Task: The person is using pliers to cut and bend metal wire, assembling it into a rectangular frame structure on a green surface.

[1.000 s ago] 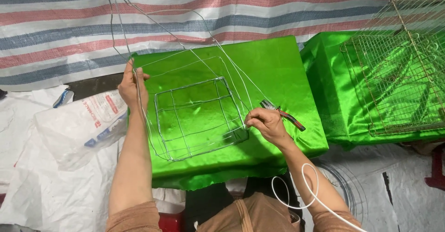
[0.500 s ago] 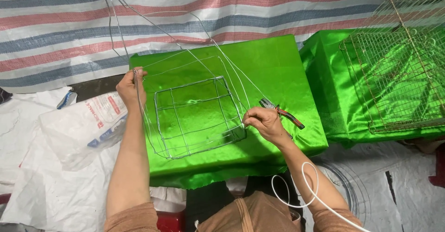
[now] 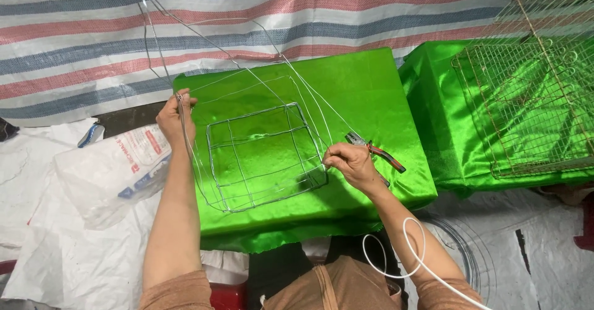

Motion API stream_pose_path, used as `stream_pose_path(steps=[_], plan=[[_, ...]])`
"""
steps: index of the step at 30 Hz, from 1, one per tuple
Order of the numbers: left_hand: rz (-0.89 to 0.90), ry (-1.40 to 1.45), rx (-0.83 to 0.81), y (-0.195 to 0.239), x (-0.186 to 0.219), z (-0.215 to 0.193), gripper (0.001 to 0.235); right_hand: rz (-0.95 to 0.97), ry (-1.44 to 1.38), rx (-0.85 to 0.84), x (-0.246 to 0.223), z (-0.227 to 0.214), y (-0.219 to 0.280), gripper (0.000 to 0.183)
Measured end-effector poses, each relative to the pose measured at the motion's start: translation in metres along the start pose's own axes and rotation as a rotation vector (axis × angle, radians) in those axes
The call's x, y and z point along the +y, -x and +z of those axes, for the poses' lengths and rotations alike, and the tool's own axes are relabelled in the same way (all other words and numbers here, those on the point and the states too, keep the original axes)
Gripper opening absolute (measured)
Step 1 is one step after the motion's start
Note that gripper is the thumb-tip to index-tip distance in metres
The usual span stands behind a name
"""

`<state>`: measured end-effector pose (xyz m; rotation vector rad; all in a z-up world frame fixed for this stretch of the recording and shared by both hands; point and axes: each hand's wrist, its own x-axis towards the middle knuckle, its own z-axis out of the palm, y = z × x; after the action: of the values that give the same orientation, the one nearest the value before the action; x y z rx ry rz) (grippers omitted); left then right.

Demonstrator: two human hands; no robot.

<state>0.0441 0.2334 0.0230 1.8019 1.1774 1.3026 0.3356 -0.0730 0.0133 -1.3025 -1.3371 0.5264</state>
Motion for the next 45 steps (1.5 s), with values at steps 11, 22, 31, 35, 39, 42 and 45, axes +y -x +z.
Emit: stream_pose_path(steps=[11, 22, 31, 35, 39, 42, 45], plan=[[0.055, -0.052, 0.043, 0.000, -0.007, 0.003, 0.022, 0.008, 0.004, -0.008, 0.003, 0.001, 0.000, 0.017], [-0.216, -0.177, -0.116, 0.011, 0.050, -0.014, 0.032, 0.042, 0.015, -0.013, -0.005, -0.002, 0.003, 0.014], [-0.136, 0.058, 0.274, 0.092, 0.076, -0.087, 0.043, 0.071, -0.061, 0.112, 0.010, -0.006, 0.038, 0.060], [-0.195, 0.052, 0.577, 0.162, 0.106, -0.097, 0.036, 0.115, 0.138, 0.157, -0.004, -0.012, 0.057, 0.043], [-0.199, -0.088, 0.545, 0.211, 0.099, -0.094, 0.031, 0.091, 0.261, 0.249, 0.001, -0.015, 0.068, 0.024], [-0.075, -0.132, 0.471, 0.228, 0.098, -0.095, 0.028, 0.084, 0.257, 0.289, 0.002, -0.015, 0.071, 0.018], [0.125, -0.137, 0.449, 0.233, 0.119, -0.091, 0.027, 0.142, 0.232, 0.322, -0.002, -0.015, 0.070, 0.017]])
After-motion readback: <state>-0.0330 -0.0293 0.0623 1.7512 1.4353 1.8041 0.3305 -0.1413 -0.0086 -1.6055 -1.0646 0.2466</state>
